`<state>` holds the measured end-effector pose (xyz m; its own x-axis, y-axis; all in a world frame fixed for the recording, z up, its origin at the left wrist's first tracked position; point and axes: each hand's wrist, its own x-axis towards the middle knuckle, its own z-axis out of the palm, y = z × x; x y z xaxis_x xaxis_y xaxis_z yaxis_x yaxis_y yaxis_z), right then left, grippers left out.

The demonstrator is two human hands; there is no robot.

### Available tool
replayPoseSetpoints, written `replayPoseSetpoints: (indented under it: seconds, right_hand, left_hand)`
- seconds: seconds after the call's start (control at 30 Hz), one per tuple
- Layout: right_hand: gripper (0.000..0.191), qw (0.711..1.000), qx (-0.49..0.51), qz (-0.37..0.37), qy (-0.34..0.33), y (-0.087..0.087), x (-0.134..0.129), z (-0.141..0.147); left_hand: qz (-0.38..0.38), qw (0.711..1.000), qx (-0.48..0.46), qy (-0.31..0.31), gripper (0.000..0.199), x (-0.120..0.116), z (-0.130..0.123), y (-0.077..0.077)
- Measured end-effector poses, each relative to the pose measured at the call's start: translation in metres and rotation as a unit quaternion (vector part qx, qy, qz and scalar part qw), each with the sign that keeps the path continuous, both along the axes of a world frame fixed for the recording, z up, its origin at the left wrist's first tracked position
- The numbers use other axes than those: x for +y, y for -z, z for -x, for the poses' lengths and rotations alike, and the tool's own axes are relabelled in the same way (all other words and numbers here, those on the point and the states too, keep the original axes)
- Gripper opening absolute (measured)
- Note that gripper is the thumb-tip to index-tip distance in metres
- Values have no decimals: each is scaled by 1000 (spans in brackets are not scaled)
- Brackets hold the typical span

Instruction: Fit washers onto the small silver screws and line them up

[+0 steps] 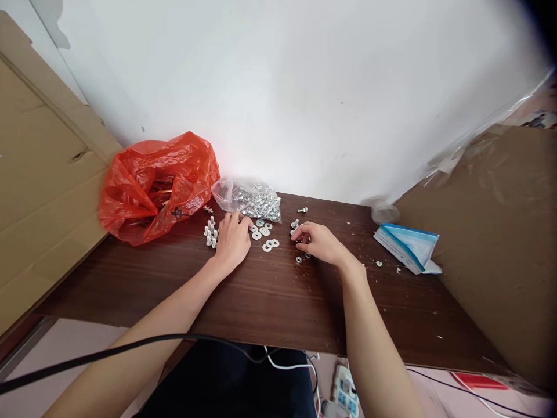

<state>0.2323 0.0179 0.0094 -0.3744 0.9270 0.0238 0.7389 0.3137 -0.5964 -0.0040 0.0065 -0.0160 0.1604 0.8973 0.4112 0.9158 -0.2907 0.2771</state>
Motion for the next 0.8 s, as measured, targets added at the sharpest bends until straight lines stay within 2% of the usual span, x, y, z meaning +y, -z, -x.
replayPoseSetpoints:
  seconds: [0.23, 0.57, 0.7, 0.8]
  right_hand:
    - [25, 1000, 9, -21, 4, 5, 2, 0]
    - [20, 999, -19, -22, 23, 2, 2, 3]
    - [15, 1000, -14, -19, 19, 2, 2, 3]
    - [15, 999, -15, -37, 20, 3, 2, 1]
  left_hand:
    - [4, 1000, -9, 21, 41, 1, 2, 2]
    - [-37, 999, -2, 5, 34, -1, -1, 0]
    - [-85, 996, -15, 37, 33, -5, -4, -8]
    - [-110, 988, -54, 92, 37, -7, -6, -13]
